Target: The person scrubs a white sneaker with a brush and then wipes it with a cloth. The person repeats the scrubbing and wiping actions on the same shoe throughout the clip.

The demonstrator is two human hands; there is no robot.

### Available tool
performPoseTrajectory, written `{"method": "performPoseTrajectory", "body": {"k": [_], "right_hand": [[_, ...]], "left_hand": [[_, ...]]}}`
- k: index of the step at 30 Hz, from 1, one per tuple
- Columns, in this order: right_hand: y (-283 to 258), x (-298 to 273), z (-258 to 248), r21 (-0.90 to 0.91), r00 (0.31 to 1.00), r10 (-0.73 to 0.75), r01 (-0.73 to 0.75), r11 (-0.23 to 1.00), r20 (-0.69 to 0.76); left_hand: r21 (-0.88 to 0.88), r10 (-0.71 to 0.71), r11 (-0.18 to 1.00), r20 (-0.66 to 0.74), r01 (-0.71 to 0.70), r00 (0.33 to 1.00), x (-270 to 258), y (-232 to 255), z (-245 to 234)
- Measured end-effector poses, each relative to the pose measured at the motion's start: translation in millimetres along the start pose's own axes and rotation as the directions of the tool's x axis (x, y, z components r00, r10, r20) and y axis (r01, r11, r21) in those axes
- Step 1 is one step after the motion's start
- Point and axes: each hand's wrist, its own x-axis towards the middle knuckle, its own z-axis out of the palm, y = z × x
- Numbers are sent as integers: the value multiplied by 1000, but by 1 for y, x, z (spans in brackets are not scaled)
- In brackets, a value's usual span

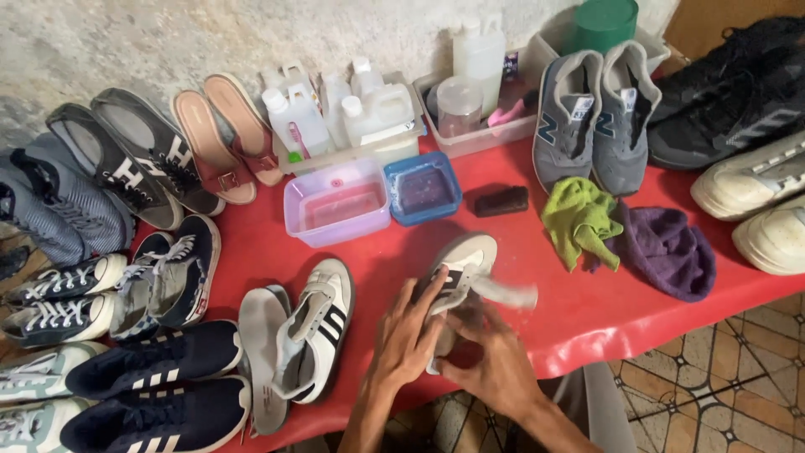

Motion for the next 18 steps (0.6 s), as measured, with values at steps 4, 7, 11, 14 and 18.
{"method": "performPoseTrajectory", "body": {"k": [4, 7, 11, 14, 18], "right_hand": [[3, 0, 6, -228, 997, -17, -2, 974, -78], [-7, -4, -4, 48, 995, 44, -48, 998, 87], [1, -3, -2, -229, 991, 125, -113, 967, 38], [-16, -4, -12, 56, 991, 38, -45, 997, 127], [3, -5, -5, -99, 993, 92, -85, 991, 71]], "left_hand": [[-15, -58, 998, 41, 59, 997, -3, -1, 1], [-7, -43, 999, 51, 44, 998, -6, 0, 0], [15, -5, 1000, 12, 4, 1000, -4, -3, 5], [5, -10, 1000, -13, 10, 1000, -3, -2, 4], [45, 18, 999, -11, -18, 1000, -4, -4, 7]]}}
